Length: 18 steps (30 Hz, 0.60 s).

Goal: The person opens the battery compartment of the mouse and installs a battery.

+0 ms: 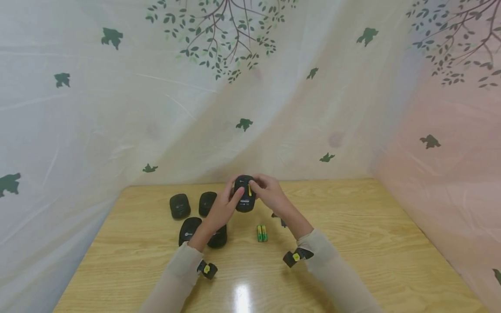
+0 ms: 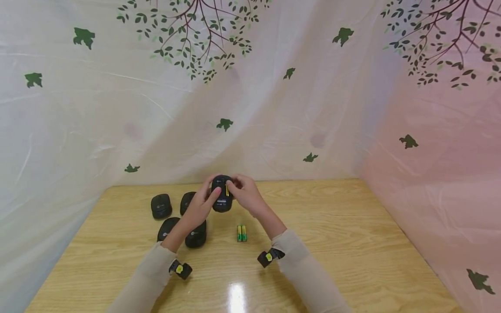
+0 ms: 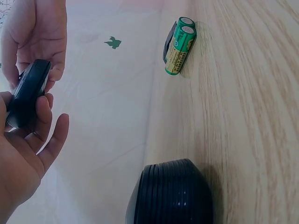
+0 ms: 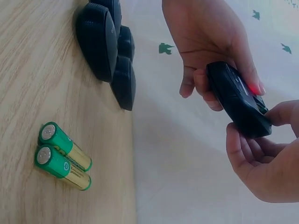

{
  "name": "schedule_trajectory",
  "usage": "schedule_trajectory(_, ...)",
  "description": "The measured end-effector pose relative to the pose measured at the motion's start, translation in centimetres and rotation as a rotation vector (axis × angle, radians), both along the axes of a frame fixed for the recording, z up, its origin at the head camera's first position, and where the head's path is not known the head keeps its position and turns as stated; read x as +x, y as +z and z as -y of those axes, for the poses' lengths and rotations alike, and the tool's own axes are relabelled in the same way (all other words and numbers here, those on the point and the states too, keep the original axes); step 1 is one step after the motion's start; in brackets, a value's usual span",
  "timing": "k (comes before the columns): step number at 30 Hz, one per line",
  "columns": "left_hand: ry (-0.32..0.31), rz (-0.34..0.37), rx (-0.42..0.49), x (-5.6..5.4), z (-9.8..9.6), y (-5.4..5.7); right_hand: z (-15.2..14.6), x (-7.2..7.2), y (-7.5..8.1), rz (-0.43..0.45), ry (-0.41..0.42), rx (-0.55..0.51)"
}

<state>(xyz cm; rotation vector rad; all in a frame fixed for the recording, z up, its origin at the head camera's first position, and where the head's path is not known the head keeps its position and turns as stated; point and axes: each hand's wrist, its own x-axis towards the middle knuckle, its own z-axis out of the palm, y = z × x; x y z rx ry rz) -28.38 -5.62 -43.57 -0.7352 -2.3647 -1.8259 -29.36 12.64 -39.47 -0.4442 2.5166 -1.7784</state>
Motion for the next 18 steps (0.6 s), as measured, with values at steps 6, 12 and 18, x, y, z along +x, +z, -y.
schedule_trajectory(6,-0.013,-0.008,0.015,-0.26,0.02,-0.36,-0.05,-0.03,0.16,-0.031,0.004,0.045)
schedule_trajectory(12,-0.027,-0.004,0.024,-0.37,0.15,-0.62,-0.32,-0.27,0.11,-0.012,0.036,0.056)
schedule_trajectory(18,-0.024,-0.019,0.025,-0.36,0.36,-0.77,-0.72,-0.46,0.25,0.007,0.084,0.093)
